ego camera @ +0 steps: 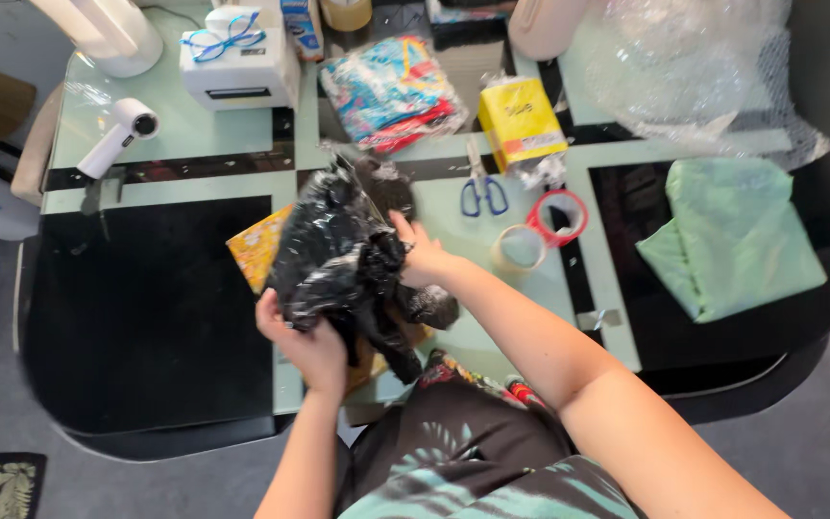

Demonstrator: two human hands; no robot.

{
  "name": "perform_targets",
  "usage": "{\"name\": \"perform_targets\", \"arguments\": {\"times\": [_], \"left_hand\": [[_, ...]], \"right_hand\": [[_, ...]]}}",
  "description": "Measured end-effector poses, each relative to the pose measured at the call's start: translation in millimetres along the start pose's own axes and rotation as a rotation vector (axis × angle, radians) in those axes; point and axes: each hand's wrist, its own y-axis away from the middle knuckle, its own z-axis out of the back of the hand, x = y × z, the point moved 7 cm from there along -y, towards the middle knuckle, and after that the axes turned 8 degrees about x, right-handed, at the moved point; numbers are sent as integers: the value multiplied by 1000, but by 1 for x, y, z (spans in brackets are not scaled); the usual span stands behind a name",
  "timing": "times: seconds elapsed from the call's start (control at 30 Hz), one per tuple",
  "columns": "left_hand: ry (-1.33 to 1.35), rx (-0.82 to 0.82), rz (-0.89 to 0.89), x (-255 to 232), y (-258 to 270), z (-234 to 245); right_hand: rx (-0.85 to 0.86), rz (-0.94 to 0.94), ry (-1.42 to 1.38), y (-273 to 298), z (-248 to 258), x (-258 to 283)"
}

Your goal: The person opens a yellow patterned box, then cuts a sheet of black bubble wrap with scissors. They place the box on the bubble wrap, fold the wrap around it, trim the excess, and begin securing the package with tape.

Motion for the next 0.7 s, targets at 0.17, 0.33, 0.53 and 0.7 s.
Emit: {"name": "perform_targets", "arguments": {"times": [0.17, 0.33, 0.53, 0.7], "left_hand": [[-270, 137, 56, 31, 22, 29], [-159, 212, 111, 36, 21, 44], [-169, 206, 131, 30, 22, 45], [-228, 177, 255, 36, 36, 40]], "right_hand": [[350, 157, -604, -8, -53, -35], [-328, -291, -950, -19, 8, -167], [-501, -466, -66, -23, 38, -237], [-385, -733, 56, -26, 0, -256]]}}
